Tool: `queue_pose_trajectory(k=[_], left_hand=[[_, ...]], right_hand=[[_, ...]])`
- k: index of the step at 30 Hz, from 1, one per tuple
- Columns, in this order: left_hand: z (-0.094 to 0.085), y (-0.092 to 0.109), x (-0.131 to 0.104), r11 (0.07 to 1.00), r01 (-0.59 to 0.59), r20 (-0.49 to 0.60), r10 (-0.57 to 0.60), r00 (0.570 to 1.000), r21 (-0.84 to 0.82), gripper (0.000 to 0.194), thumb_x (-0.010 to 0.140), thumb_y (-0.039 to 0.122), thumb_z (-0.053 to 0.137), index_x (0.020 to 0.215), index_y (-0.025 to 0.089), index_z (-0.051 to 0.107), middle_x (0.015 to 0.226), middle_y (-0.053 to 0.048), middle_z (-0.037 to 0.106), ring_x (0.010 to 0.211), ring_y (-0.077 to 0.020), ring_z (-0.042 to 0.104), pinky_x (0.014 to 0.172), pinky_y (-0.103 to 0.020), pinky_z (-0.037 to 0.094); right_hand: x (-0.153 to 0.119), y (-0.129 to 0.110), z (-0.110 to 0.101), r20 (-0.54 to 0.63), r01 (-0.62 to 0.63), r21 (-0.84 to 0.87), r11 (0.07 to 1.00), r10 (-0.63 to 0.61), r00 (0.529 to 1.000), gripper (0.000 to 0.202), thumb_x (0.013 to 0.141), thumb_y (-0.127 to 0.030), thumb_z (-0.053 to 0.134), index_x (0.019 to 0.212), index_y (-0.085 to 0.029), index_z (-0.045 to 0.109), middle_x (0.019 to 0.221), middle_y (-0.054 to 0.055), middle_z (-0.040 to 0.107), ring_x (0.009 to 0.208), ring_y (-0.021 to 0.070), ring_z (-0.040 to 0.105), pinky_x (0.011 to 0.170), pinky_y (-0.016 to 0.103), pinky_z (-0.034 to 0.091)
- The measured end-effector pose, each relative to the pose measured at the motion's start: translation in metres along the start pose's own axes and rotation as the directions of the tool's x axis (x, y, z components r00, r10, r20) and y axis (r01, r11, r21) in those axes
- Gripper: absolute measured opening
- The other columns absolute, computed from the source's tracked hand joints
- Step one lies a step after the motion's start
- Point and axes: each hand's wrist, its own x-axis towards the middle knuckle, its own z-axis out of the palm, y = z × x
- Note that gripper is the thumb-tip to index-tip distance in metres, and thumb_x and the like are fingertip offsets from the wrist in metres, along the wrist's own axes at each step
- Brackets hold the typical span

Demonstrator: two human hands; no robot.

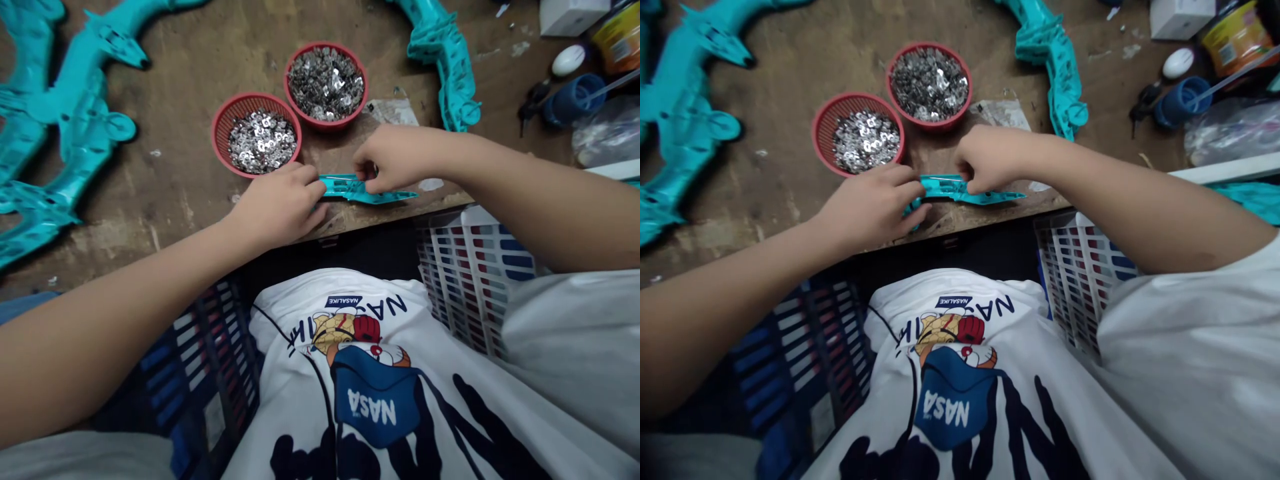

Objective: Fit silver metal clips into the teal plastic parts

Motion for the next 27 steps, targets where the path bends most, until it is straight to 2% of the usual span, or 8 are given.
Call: queue_pose_trajectory(k=[2, 5, 8, 14, 17, 21, 24, 27], left_hand=[[0.004, 0.0, 0.0, 0.999, 0.026, -0.065, -0.027, 0.998, -0.024, 0.037, 0.12, 0.032, 0.061, 0.133, 0.014, 0.09, 0.134, -0.023, 0.085, 0.138, -0.0463, 0.083, 0.126, -0.068, 0.071], [0.015, -0.003, -0.001, 0.996, 0.011, -0.11, -0.021, 0.994, -0.085, 0.049, 0.118, 0.033, 0.063, 0.158, 0.012, 0.083, 0.16, -0.026, 0.081, 0.157, -0.0502, 0.077, 0.139, -0.075, 0.065], [0.024, -0.006, -0.003, 0.989, -0.023, -0.069, 0.013, 0.998, -0.146, 0.069, 0.116, 0.036, 0.067, 0.18, 0.01, 0.07, 0.186, -0.026, 0.071, 0.177, -0.0507, 0.066, 0.153, -0.077, 0.054], [0.04, -0.015, -0.006, 0.978, -0.01, -0.039, 0.002, 0.999, -0.211, 0.085, 0.111, 0.032, 0.069, 0.193, 0.01, 0.061, 0.198, -0.028, 0.063, 0.191, -0.0524, 0.054, 0.159, -0.081, 0.045], [0.051, -0.018, -0.004, 0.973, -0.016, -0.036, 0.008, 0.999, -0.231, 0.092, 0.107, 0.03, 0.068, 0.197, 0.013, 0.058, 0.198, -0.027, 0.063, 0.19, -0.053, 0.055, 0.157, -0.085, 0.046], [0.057, -0.017, -0.002, 0.983, 0.024, -0.005, -0.026, 1.0, -0.183, 0.091, 0.105, 0.027, 0.066, 0.194, 0.007, 0.061, 0.195, -0.031, 0.064, 0.187, -0.0545, 0.057, 0.156, -0.086, 0.045], [0.054, -0.015, -0.001, 0.988, 0.028, 0.003, -0.028, 1.0, -0.151, 0.085, 0.107, 0.026, 0.062, 0.189, 0.003, 0.065, 0.192, -0.033, 0.066, 0.185, -0.0543, 0.06, 0.154, -0.085, 0.049], [0.052, -0.018, -0.001, 0.989, 0.001, 0.0, -0.001, 1.0, -0.146, 0.081, 0.11, 0.027, 0.057, 0.186, -0.002, 0.066, 0.19, -0.035, 0.068, 0.183, -0.0523, 0.062, 0.154, -0.081, 0.051]], right_hand=[[0.003, 0.001, 0.002, 0.008, 0.015, 0.003, 1.0, -0.015, 1.0, 0.025, 0.096, -0.03, 0.09, 0.119, -0.026, 0.098, 0.103, 0.007, 0.092, 0.099, 0.0329, 0.081, 0.09, 0.042, 0.053], [0.006, 0.003, 0.004, 0.005, 0.037, 0.019, 0.999, -0.037, 0.999, 0.027, 0.098, -0.033, 0.09, 0.122, -0.026, 0.098, 0.102, 0.007, 0.092, 0.102, 0.0334, 0.081, 0.091, 0.042, 0.054], [0.004, 0.0, 0.004, -0.015, 0.061, 0.002, 0.998, -0.06, 0.998, 0.026, 0.098, -0.03, 0.089, 0.122, -0.027, 0.099, 0.1, 0.007, 0.091, 0.101, 0.0336, 0.082, 0.094, 0.043, 0.057], [-0.006, -0.01, 0.001, -0.029, 0.095, -0.064, 0.993, -0.097, 0.995, 0.028, 0.094, -0.011, 0.084, 0.113, -0.025, 0.098, 0.092, 0.005, 0.088, 0.09, 0.0307, 0.08, 0.093, 0.044, 0.058], [-0.005, -0.011, 0.002, -0.051, 0.101, -0.048, 0.994, -0.104, 0.993, 0.019, 0.095, -0.014, 0.088, 0.107, -0.027, 0.096, 0.091, 0.006, 0.087, 0.101, 0.0339, 0.083, 0.1, 0.046, 0.061], [-0.005, -0.026, 0.004, -0.026, 0.024, -0.119, 0.993, -0.027, 0.999, 0.012, 0.097, -0.013, 0.087, 0.096, -0.024, 0.09, 0.092, 0.012, 0.087, 0.115, 0.0397, 0.087, 0.108, 0.05, 0.064], [-0.008, -0.042, 0.004, -0.015, -0.033, -0.178, 0.984, 0.03, 0.999, 0.017, 0.098, -0.01, 0.083, 0.085, -0.022, 0.081, 0.083, 0.013, 0.081, 0.104, 0.04, 0.087, 0.098, 0.049, 0.063], [-0.01, -0.047, 0.001, -0.089, -0.092, -0.083, 0.992, 0.084, 0.992, 0.029, 0.09, -0.011, 0.092, 0.072, -0.024, 0.073, 0.064, 0.004, 0.066, 0.086, 0.0314, 0.079, 0.094, 0.045, 0.058]])
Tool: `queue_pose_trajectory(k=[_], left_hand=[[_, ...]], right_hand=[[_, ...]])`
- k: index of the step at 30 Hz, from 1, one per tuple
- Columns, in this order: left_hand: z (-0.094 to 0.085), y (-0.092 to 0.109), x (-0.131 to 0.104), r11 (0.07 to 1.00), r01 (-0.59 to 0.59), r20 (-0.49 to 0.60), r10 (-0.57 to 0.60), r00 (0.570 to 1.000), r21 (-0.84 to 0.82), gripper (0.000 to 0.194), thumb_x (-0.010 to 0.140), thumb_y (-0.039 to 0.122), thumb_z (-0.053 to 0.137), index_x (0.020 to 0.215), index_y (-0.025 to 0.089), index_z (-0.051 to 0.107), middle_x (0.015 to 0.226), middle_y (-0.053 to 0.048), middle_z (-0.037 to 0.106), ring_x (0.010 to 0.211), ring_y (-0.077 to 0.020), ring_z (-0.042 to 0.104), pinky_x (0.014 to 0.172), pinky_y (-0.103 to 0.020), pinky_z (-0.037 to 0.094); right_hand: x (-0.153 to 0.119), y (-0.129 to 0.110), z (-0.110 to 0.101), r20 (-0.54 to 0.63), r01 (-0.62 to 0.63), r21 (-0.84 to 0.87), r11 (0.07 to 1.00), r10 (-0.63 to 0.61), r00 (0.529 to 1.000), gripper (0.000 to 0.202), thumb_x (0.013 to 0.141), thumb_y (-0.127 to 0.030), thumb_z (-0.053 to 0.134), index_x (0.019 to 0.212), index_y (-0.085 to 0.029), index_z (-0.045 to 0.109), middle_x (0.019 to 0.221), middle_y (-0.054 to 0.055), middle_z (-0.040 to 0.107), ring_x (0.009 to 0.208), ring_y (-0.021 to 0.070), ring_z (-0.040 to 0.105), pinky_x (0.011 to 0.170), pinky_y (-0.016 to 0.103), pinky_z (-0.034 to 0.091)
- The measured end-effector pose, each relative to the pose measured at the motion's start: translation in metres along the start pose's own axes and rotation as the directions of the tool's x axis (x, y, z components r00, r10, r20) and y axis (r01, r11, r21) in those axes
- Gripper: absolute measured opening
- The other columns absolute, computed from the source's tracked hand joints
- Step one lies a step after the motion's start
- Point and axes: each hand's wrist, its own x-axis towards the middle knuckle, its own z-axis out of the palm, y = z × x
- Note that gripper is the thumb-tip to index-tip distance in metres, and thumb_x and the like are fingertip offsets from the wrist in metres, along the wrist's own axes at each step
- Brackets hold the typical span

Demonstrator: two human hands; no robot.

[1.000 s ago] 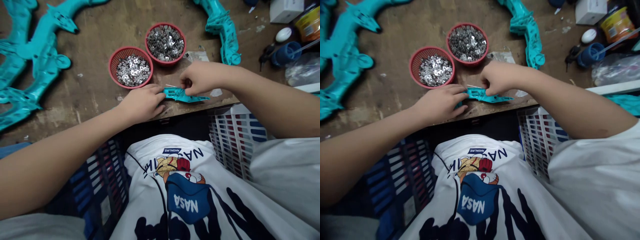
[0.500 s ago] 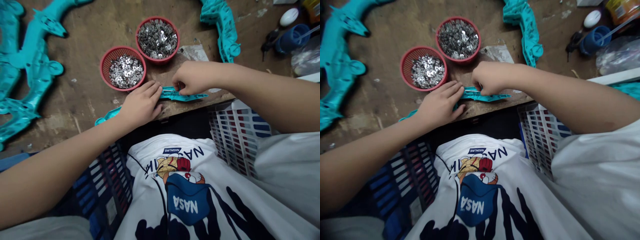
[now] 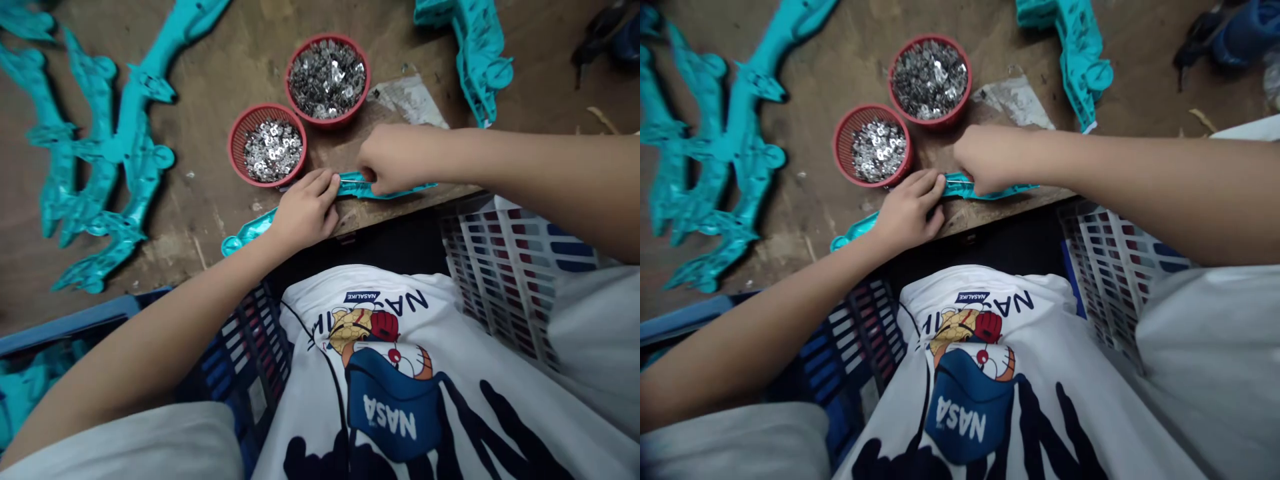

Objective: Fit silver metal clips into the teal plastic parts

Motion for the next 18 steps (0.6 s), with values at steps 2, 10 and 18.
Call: queue_pose_trajectory(k=[2, 10, 18], left_hand=[[0.001, -0.004, 0.001, 0.999, -0.032, -0.004, 0.032, 0.999, -0.011, 0.081, 0.111, 0.026, 0.056, 0.188, 0.0, 0.065, 0.194, -0.033, 0.066, 0.186, -0.0495, 0.061, 0.157, -0.079, 0.049], [0.006, -0.004, 0.003, 0.997, -0.029, -0.042, 0.026, 0.999, -0.076, 0.087, 0.111, 0.023, 0.06, 0.196, 0.007, 0.055, 0.201, -0.029, 0.058, 0.193, -0.0432, 0.055, 0.161, -0.071, 0.045], [0.005, -0.003, 0.004, 0.997, -0.018, -0.044, 0.015, 0.999, -0.077, 0.082, 0.107, 0.022, 0.061, 0.188, 0.012, 0.067, 0.199, -0.024, 0.063, 0.192, -0.0421, 0.056, 0.161, -0.073, 0.045]], right_hand=[[-0.001, 0.005, -0.008, 0.02, 0.002, 0.049, 0.999, -0.003, 1.0, 0.033, 0.086, -0.006, 0.096, 0.069, -0.024, 0.073, 0.056, -0.003, 0.057, 0.072, 0.0232, 0.065, 0.088, 0.041, 0.052], [-0.008, 0.041, -0.035, -0.062, -0.086, 0.235, 0.968, 0.104, 0.993, 0.017, 0.096, -0.005, 0.094, 0.092, -0.021, 0.09, 0.073, -0.003, 0.078, 0.07, 0.0194, 0.065, 0.073, 0.037, 0.042], [-0.009, 0.013, -0.023, -0.226, 0.091, 0.344, 0.935, -0.011, 0.974, 0.017, 0.096, -0.023, 0.081, 0.11, -0.02, 0.091, 0.11, 0.014, 0.093, 0.1, 0.0302, 0.084, 0.104, 0.047, 0.066]])
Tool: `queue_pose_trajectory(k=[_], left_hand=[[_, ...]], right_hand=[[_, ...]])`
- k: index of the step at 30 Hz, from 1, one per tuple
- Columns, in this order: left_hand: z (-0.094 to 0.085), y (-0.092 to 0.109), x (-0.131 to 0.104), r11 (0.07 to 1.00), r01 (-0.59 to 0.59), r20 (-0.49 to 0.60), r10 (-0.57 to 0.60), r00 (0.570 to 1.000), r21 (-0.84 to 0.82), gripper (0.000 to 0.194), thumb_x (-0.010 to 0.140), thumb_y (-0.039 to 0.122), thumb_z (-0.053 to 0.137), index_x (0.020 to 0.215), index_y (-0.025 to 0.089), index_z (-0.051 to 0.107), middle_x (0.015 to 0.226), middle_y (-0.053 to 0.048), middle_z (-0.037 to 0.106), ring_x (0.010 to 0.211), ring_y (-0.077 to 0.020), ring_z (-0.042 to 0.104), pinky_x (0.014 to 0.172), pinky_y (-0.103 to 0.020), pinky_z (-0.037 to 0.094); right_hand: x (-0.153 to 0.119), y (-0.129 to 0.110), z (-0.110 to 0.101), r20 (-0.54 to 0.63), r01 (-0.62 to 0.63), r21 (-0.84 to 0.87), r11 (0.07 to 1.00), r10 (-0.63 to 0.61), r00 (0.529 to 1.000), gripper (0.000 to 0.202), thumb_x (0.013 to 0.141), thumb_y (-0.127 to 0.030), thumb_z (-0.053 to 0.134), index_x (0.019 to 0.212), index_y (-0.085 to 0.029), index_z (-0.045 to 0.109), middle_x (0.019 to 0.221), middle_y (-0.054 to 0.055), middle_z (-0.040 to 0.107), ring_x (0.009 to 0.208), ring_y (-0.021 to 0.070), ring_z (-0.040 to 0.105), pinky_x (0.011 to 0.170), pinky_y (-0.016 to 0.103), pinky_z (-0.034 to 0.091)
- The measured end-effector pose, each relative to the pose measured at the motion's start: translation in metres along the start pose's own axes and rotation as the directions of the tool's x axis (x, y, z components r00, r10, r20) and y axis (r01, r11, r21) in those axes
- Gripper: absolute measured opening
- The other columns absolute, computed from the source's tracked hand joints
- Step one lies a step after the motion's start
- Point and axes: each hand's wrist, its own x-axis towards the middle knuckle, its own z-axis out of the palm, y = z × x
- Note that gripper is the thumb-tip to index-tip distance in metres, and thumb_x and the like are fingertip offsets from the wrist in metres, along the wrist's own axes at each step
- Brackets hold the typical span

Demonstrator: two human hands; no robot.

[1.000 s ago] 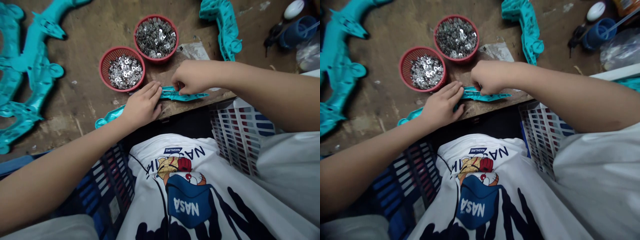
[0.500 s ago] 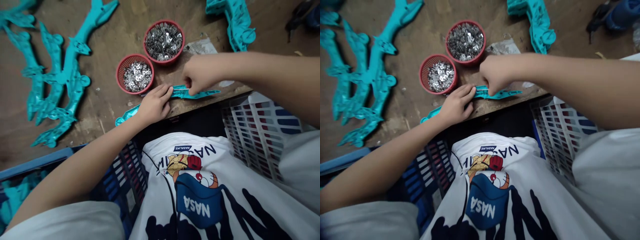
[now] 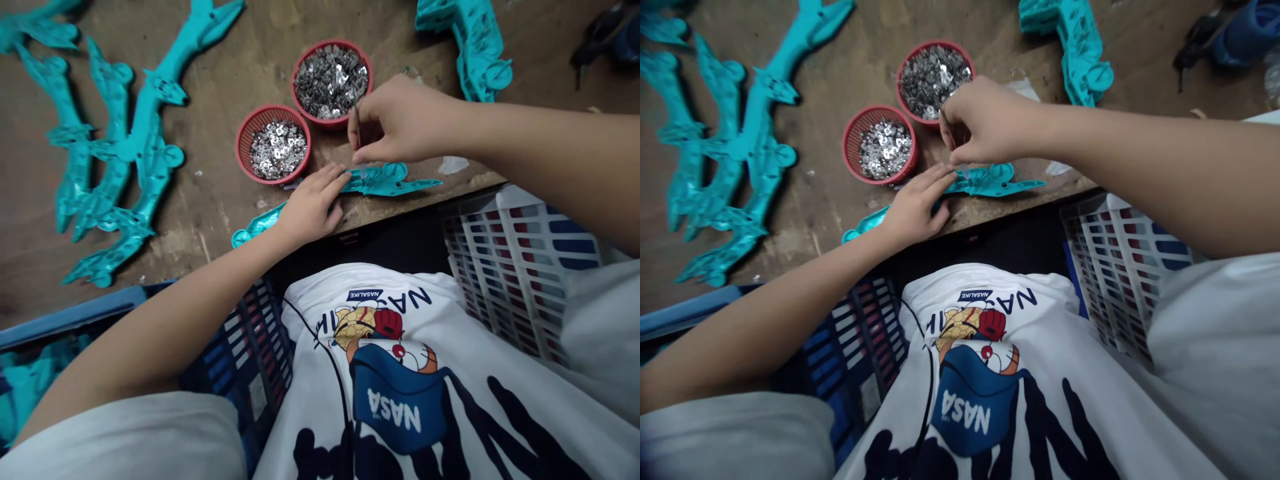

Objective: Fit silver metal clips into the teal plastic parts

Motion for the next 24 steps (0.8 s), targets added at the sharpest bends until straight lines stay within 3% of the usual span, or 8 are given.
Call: queue_pose_trajectory(k=[5, 9, 16, 21, 24], left_hand=[[0.0, 0.0, 0.001, 1.0, -0.012, -0.019, 0.012, 1.0, 0.009, 0.074, 0.111, 0.024, 0.059, 0.183, 0.01, 0.071, 0.194, -0.028, 0.067, 0.184, -0.0426, 0.064, 0.157, -0.07, 0.051], [0.0, 0.001, 0.002, 1.0, -0.021, -0.007, 0.021, 1.0, 0.005, 0.076, 0.11, 0.023, 0.061, 0.184, 0.011, 0.07, 0.193, -0.029, 0.067, 0.183, -0.0436, 0.064, 0.155, -0.072, 0.053], [-0.009, 0.001, 0.003, 0.998, 0.017, -0.022, -0.019, 1.0, -0.052, 0.068, 0.11, 0.025, 0.066, 0.177, 0.016, 0.079, 0.187, -0.024, 0.074, 0.175, -0.0424, 0.071, 0.15, -0.071, 0.059], [-0.017, 0.001, 0.004, 0.999, 0.031, -0.051, -0.033, 0.998, -0.041, 0.041, 0.115, 0.026, 0.069, 0.146, 0.018, 0.093, 0.155, -0.022, 0.091, 0.146, -0.04, 0.087, 0.132, -0.064, 0.074], [-0.015, 0.004, 0.003, 0.999, 0.01, -0.048, -0.008, 0.999, 0.041, 0.037, 0.116, 0.024, 0.069, 0.143, 0.019, 0.093, 0.154, -0.023, 0.091, 0.144, -0.0419, 0.089, 0.128, -0.064, 0.077]], right_hand=[[0.004, -0.001, 0.009, -0.002, 0.025, -0.071, 0.997, -0.025, 1.0, 0.02, 0.101, -0.028, 0.08, 0.115, -0.028, 0.094, 0.111, 0.01, 0.094, 0.104, 0.0306, 0.087, 0.109, 0.045, 0.067], [0.002, 0.004, 0.013, 0.054, 0.106, -0.147, 0.983, -0.099, 0.994, 0.026, 0.104, -0.023, 0.074, 0.122, -0.026, 0.092, 0.115, 0.012, 0.094, 0.11, 0.0343, 0.088, 0.111, 0.049, 0.068], [0.012, 0.044, 0.03, -0.053, 0.088, -0.029, 0.996, -0.089, 0.995, 0.023, 0.107, -0.033, 0.086, 0.129, -0.029, 0.093, 0.109, 0.009, 0.092, 0.121, 0.0375, 0.086, 0.114, 0.05, 0.066], [0.018, 0.058, 0.025, 0.027, 0.057, -0.317, 0.947, -0.051, 0.998, 0.025, 0.112, -0.024, 0.082, 0.134, -0.018, 0.094, 0.134, 0.02, 0.093, 0.126, 0.0415, 0.087, 0.109, 0.049, 0.063], [0.007, 0.045, 0.026, 0.059, 0.152, -0.381, 0.912, -0.14, 0.988, 0.045, 0.121, -0.038, 0.078, 0.156, -0.011, 0.088, 0.156, 0.031, 0.086, 0.142, 0.0484, 0.082, 0.116, 0.056, 0.063]])
